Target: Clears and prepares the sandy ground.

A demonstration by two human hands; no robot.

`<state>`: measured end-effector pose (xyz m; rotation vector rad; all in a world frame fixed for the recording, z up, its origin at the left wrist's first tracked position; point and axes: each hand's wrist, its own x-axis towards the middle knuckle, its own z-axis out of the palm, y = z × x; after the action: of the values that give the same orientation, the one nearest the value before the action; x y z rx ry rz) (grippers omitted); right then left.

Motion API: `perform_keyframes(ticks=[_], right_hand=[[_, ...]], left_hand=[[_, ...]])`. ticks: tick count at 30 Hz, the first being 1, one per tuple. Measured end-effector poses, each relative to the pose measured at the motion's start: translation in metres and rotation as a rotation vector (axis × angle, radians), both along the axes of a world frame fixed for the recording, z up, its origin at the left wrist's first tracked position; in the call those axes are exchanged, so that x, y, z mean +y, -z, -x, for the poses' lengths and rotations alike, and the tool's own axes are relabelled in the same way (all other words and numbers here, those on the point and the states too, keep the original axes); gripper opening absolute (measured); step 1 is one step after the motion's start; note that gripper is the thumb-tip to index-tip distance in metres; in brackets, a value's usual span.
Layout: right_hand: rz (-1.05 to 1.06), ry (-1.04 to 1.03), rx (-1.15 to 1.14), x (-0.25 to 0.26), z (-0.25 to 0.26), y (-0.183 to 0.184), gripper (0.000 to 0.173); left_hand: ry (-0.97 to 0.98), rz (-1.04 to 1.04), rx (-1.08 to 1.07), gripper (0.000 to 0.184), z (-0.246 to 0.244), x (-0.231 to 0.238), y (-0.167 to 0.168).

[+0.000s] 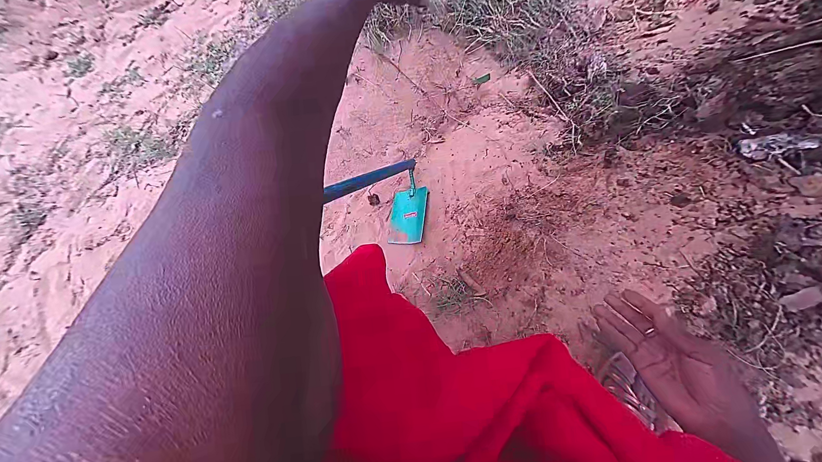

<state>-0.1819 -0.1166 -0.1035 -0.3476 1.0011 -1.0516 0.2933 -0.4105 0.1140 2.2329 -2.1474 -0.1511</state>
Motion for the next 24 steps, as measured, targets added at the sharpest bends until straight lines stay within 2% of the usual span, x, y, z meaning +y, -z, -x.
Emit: perform_keyframes(ticks=[1, 4, 6, 7, 9, 11, 13, 14, 17, 20, 22, 24], right_hand=[[-0.023, -0.008, 0.054, 0.0, -0.002, -0.001, 0.034], [-0.075, -0.059, 0.161, 0.009, -0.003, -0.005, 0.032], [-0.068, -0.103, 0.239, 0.011, 0.002, -0.008, 0.031], [-0.049, -0.136, 0.307, 0.013, 0.005, -0.011, 0.029], [0.015, -0.246, 0.48, 0.014, 0.013, -0.024, 0.025], [0.052, -0.409, 0.624, 0.01, 0.025, -0.047, 0.022], [0.077, -0.591, 0.756, 0.0, 0.041, -0.078, 0.019], [0.111, -0.695, 0.829, -0.008, 0.049, -0.096, 0.019], [0.234, -0.945, 1.155, -0.03, 0.051, -0.153, 0.02], [0.41, -1.212, 1.459, -0.047, 0.02, -0.19, 0.016], [0.548, -1.404, 1.574, -0.065, -0.006, -0.19, 0.019], [0.603, -1.488, 1.594, -0.074, -0.053, -0.194, 0.031]], left_hand=[[0.051, -0.091, -0.01, 0.064, -0.008, 0.009, 0.019], [0.132, -0.486, -0.206, 0.055, -0.024, 0.062, 0.095], [-0.014, -0.755, -0.228, 0.043, -0.03, 0.097, 0.121], [-0.181, -0.812, -0.098, 0.036, -0.036, 0.114, 0.127], [-0.515, -0.855, 0.232, 0.058, -0.047, 0.143, 0.124], [-0.552, -0.931, 0.392, 0.069, -0.047, 0.167, 0.121], [-0.455, -0.957, 0.366, 0.055, -0.038, 0.182, 0.126], [-0.387, -0.913, 0.259, 0.046, -0.033, 0.185, 0.13], [-0.203, -0.751, -0.117, 0.035, -0.013, 0.192, 0.132], [0.021, -0.697, -0.424, 0.02, 0.016, 0.197, 0.105], [0.227, -0.703, -0.571, 0.033, 0.03, 0.197, 0.082], [0.392, -0.655, -0.643, 0.036, 0.049, 0.209, 0.066]])
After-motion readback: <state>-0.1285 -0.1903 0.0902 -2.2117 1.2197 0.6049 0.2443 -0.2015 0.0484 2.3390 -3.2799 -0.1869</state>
